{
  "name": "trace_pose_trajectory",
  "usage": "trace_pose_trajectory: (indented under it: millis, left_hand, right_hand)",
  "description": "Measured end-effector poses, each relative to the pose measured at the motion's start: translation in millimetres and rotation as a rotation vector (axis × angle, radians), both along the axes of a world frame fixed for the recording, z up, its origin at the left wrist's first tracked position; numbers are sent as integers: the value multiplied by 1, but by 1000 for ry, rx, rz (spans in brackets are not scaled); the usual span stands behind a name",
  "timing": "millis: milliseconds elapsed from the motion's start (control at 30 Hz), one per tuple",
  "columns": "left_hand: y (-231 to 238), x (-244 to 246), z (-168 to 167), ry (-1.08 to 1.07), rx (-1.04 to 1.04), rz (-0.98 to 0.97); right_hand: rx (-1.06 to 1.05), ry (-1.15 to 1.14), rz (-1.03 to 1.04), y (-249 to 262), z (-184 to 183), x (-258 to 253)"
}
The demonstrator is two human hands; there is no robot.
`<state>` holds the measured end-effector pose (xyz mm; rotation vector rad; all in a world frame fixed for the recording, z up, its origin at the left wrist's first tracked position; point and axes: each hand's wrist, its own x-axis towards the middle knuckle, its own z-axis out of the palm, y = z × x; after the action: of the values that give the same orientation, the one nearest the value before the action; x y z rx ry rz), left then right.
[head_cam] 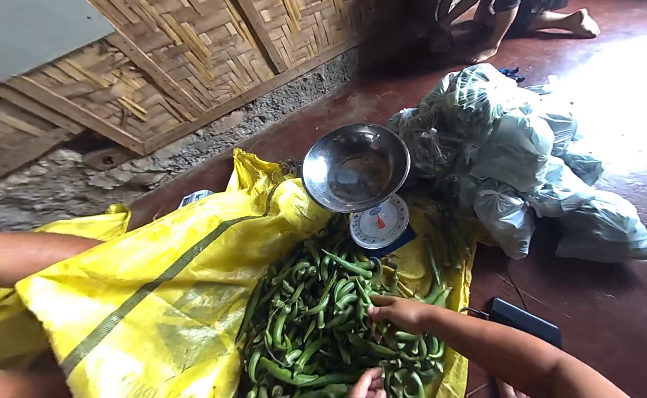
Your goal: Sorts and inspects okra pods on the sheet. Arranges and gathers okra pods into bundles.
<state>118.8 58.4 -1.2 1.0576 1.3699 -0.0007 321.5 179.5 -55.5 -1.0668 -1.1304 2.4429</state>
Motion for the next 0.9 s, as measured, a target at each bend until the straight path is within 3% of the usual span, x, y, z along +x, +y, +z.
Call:
trace_pose_trajectory:
  millis: [133,267,433,533,600,667,767,900]
  left_hand:
    - [-3,4,0,-29,6,161]
    - [-1,8,7,-121,-24,443]
    - [1,11,8,-329,-100,691]
    - [0,16,6,-351,-144,763]
    - [-4,19,4,-247,-152,697]
    - [-9,17,-3,-183,-183,629]
    - [-16,13,-9,-222,-208,615]
    - [-17,16,-11,-255,-224,802]
  right_hand:
    - [-405,350,-206,-21,-10,-7]
    - [-498,438,-264,-34,-9,-9]
    - [-386,396,-231,-45,0,-15]
    - [71,198,10,-51,3,-15]
    - [393,48,260,-50,8,-12]
    - [549,-45,400,-50,11,-10]
    - [526,-64,386,-52,5,-6]
    - [248,34,285,-63,3,-4]
